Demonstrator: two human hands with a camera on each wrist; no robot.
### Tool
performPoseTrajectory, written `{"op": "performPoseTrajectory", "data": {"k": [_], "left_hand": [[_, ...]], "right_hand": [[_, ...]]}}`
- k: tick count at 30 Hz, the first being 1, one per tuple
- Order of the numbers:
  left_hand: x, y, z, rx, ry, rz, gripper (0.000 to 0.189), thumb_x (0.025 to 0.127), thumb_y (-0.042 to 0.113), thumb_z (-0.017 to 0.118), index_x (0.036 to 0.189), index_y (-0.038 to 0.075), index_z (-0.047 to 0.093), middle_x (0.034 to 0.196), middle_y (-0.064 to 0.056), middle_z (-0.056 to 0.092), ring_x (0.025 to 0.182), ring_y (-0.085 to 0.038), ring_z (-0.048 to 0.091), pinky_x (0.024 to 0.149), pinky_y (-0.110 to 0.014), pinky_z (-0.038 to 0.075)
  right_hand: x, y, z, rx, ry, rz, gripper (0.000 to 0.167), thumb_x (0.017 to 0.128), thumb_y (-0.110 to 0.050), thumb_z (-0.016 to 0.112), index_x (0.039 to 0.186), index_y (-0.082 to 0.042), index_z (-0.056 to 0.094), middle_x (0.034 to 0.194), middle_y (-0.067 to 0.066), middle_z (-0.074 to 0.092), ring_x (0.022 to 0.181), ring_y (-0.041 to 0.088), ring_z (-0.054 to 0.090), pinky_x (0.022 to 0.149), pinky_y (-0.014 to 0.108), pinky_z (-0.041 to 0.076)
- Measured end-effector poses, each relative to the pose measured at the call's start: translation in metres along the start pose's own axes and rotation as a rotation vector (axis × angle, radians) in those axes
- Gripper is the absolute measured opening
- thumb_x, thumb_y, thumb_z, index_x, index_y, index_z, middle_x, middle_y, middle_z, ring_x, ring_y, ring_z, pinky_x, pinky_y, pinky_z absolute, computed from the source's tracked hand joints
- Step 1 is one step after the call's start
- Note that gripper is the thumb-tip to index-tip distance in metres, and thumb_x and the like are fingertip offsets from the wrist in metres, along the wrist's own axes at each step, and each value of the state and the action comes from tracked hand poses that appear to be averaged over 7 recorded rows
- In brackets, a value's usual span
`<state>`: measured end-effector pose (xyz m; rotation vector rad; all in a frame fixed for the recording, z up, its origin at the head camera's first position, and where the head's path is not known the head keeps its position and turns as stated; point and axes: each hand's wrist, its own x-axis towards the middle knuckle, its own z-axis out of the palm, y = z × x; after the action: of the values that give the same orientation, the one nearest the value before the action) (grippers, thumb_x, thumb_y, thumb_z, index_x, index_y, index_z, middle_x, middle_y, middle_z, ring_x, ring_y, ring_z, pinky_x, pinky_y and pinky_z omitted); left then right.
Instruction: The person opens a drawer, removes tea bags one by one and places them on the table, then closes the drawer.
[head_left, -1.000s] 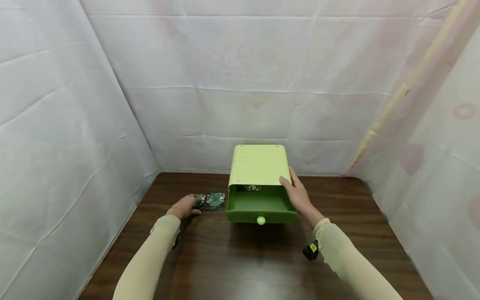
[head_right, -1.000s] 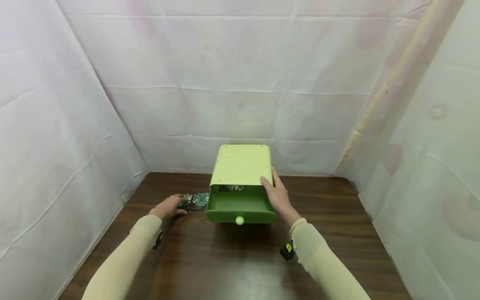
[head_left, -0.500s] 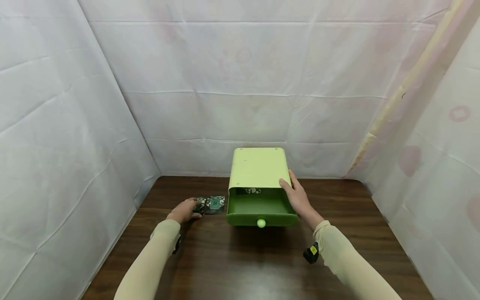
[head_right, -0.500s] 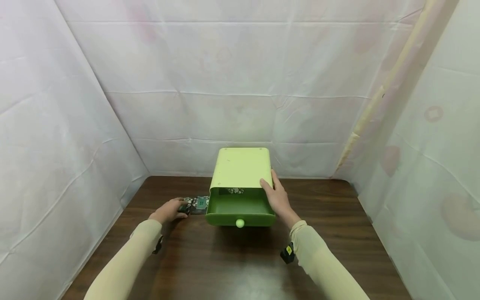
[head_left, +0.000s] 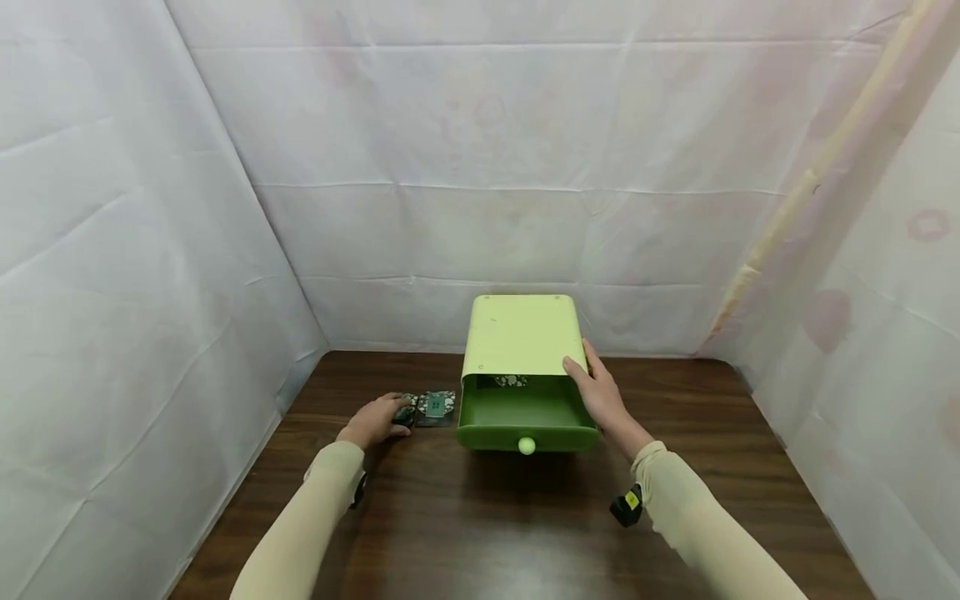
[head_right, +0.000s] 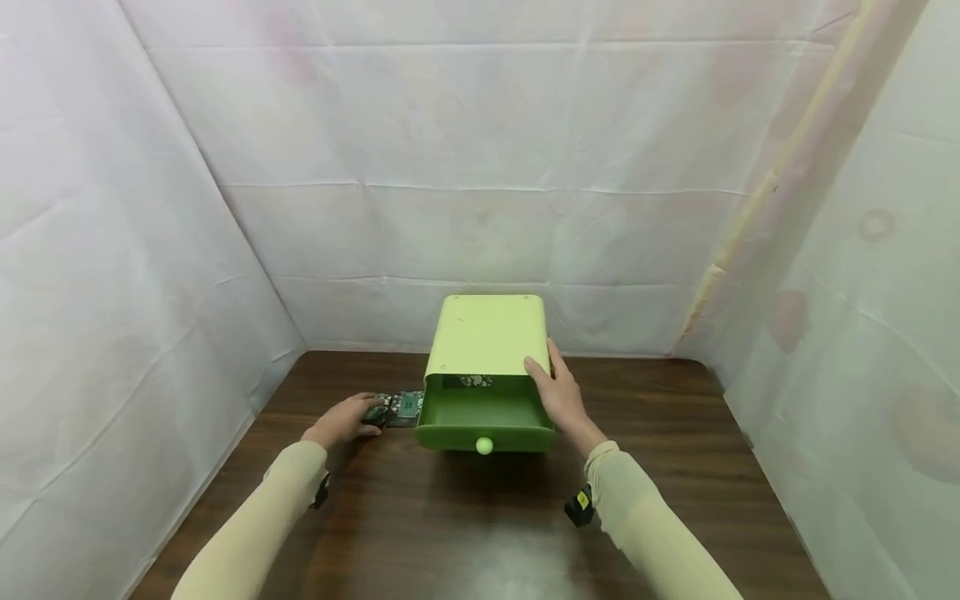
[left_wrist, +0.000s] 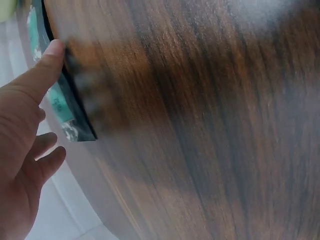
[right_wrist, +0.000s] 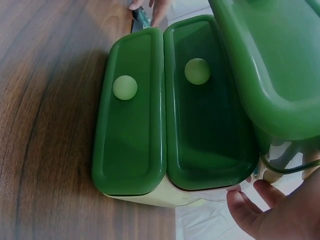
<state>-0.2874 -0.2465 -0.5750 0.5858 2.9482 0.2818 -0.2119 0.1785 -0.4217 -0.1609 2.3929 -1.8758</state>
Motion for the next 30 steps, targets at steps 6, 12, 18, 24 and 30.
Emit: {"op": "performPoseTrajectory", "data": {"k": [6, 12, 18, 24, 30], "left_hand": [[-0.01, 0.013, -0.004, -0.17, 0.198, -0.026, 0.045, 0.092, 0.031, 0.069, 0.129, 0.006, 0.063, 0.131, -0.013, 0.057, 0.116, -0.032, 0.057, 0.092, -0.051, 0.047], [-0.015, 0.041, -0.023, -0.308, 0.474, 0.083, 0.024, 0.095, 0.024, 0.066, 0.115, 0.012, 0.072, 0.111, -0.002, 0.069, 0.099, -0.021, 0.066, 0.082, -0.044, 0.053], [-0.025, 0.085, -0.059, -0.3, 0.649, 0.333, 0.019, 0.089, 0.008, 0.071, 0.108, 0.013, 0.075, 0.101, 0.001, 0.071, 0.085, -0.009, 0.066, 0.068, -0.034, 0.055], [-0.038, 0.126, -0.097, -0.302, 0.624, 0.483, 0.02, 0.089, 0.005, 0.071, 0.108, 0.009, 0.075, 0.097, 0.001, 0.072, 0.066, -0.003, 0.058, 0.056, -0.024, 0.048], [-0.043, 0.167, -0.131, -0.237, 0.248, 0.446, 0.027, 0.101, 0.021, 0.056, 0.121, 0.01, 0.07, 0.11, 0.002, 0.07, 0.052, -0.001, 0.042, 0.06, -0.026, 0.044]], "right_hand": [[0.008, 0.01, 0.001, -0.015, 0.005, -0.015, 0.074, 0.103, -0.045, 0.044, 0.157, -0.02, 0.0, 0.161, 0.012, 0.002, 0.145, 0.035, 0.012, 0.108, 0.057, 0.026], [0.027, 0.031, 0.001, -0.055, 0.037, -0.034, 0.081, 0.096, -0.061, 0.043, 0.156, -0.029, 0.0, 0.161, 0.008, 0.006, 0.144, 0.033, 0.018, 0.107, 0.056, 0.029], [0.03, 0.032, 0.003, -0.05, 0.044, -0.024, 0.08, 0.096, -0.061, 0.043, 0.156, -0.031, 0.0, 0.161, 0.009, 0.007, 0.143, 0.033, 0.019, 0.107, 0.056, 0.028], [0.031, 0.029, 0.006, -0.041, 0.046, -0.021, 0.08, 0.097, -0.061, 0.044, 0.157, -0.03, 0.001, 0.161, 0.008, 0.008, 0.143, 0.033, 0.02, 0.106, 0.055, 0.03], [0.033, 0.031, 0.005, -0.018, 0.045, -0.017, 0.081, 0.095, -0.062, 0.044, 0.156, -0.032, 0.0, 0.161, 0.008, 0.007, 0.142, 0.033, 0.022, 0.104, 0.056, 0.032]]}}
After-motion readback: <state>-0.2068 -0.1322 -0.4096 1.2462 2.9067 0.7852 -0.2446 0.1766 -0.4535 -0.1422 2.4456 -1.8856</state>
